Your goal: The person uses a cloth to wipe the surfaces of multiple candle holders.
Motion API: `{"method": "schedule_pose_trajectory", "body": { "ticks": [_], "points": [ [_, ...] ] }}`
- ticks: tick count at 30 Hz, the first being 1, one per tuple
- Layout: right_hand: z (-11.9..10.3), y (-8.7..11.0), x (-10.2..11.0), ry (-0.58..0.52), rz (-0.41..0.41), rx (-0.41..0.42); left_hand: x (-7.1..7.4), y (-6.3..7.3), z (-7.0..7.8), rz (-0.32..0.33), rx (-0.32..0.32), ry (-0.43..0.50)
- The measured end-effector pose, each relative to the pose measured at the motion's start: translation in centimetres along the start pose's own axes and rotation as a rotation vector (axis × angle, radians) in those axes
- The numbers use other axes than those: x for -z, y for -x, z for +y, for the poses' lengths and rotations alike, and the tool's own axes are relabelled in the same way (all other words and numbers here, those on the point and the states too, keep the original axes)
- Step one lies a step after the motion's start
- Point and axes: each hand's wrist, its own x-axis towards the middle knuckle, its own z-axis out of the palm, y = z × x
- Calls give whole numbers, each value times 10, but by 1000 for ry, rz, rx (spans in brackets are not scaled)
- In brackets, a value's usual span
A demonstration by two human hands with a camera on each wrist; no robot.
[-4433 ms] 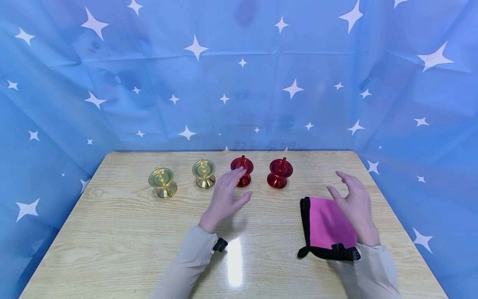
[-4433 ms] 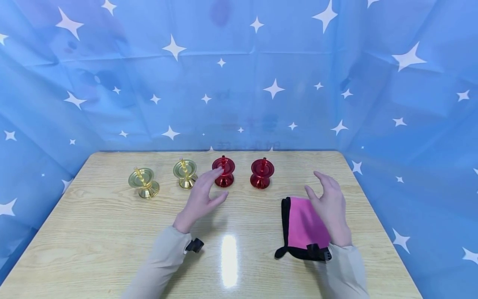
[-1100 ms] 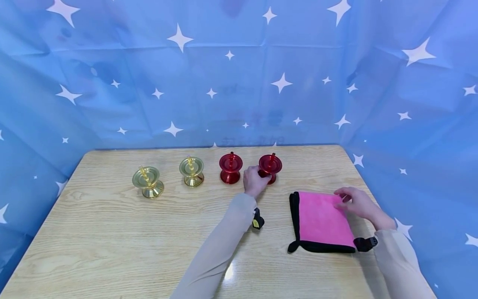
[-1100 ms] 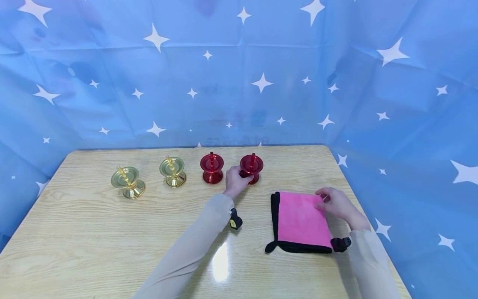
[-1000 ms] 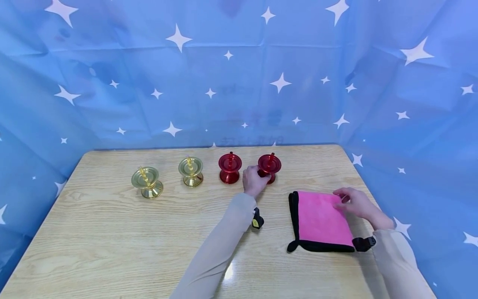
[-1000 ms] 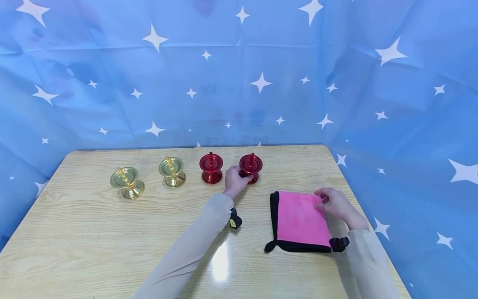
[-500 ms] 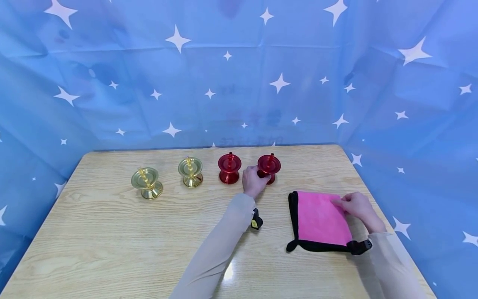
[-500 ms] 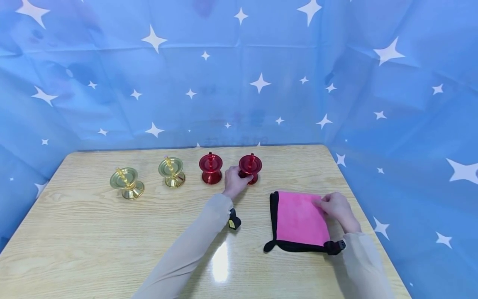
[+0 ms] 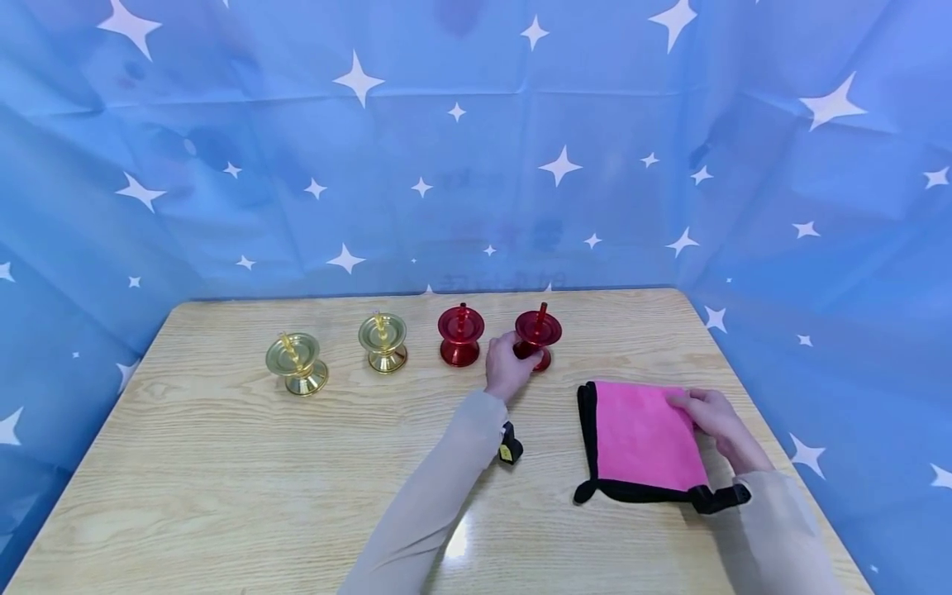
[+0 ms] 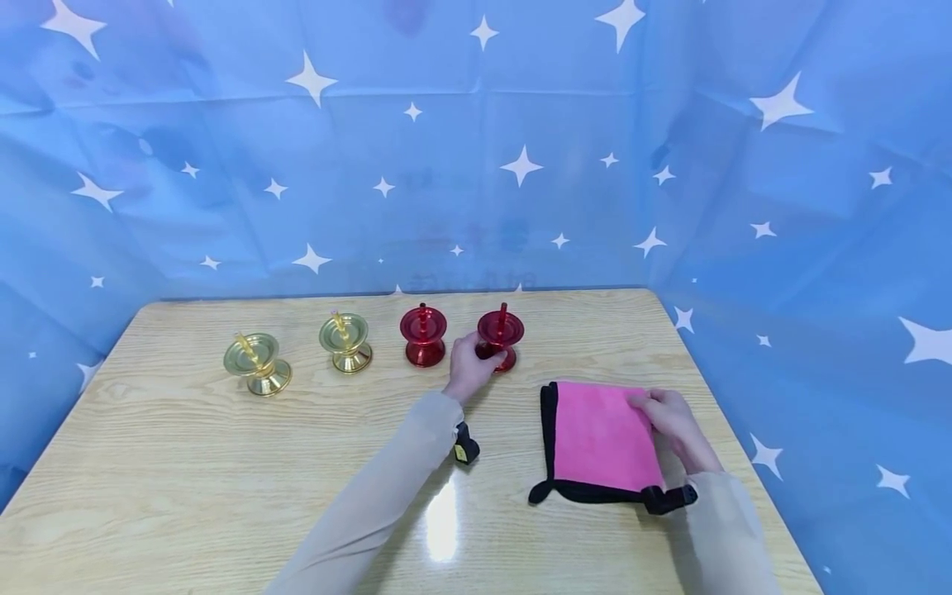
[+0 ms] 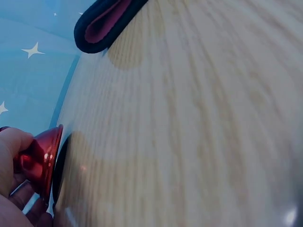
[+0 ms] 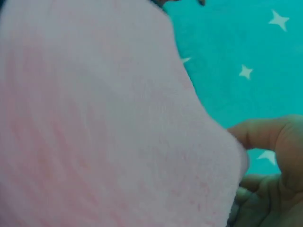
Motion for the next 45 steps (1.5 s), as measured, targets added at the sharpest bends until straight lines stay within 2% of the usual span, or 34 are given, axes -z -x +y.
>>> {"method": "schedule_pose_trajectory", "body": {
  "ticks": [4, 10, 15, 20, 24, 29, 32, 37, 41, 45],
  "points": [
    [-4, 3, 0, -85, -25, 23, 2, 2, 0, 1, 0, 44],
    [-11, 12, 3, -106, -36, 37, 7, 4, 4, -31, -37, 102],
    [-20, 24, 4, -209, 2, 68, 14, 7, 8, -81, -70, 131],
    [-40, 48, 1, -414, 67, 136, 21, 10, 12, -114, -182, 121],
    [-61, 67, -6, -549, 165, 216, 30, 13, 20, -140, -235, 123],
    [-83, 84, -15, -601, 276, 318, 44, 17, 33, -163, -282, 177],
    [-95, 91, -22, -596, 357, 394, 52, 19, 40, -163, -316, 189],
    [-116, 93, -34, -606, 479, 493, 64, 23, 50, -124, -377, 162],
    [-131, 91, -41, -648, 484, 555, 74, 27, 58, -100, -405, 169],
    [-145, 87, -47, -708, 439, 582, 83, 28, 66, -56, -438, 162]
  ]
}}
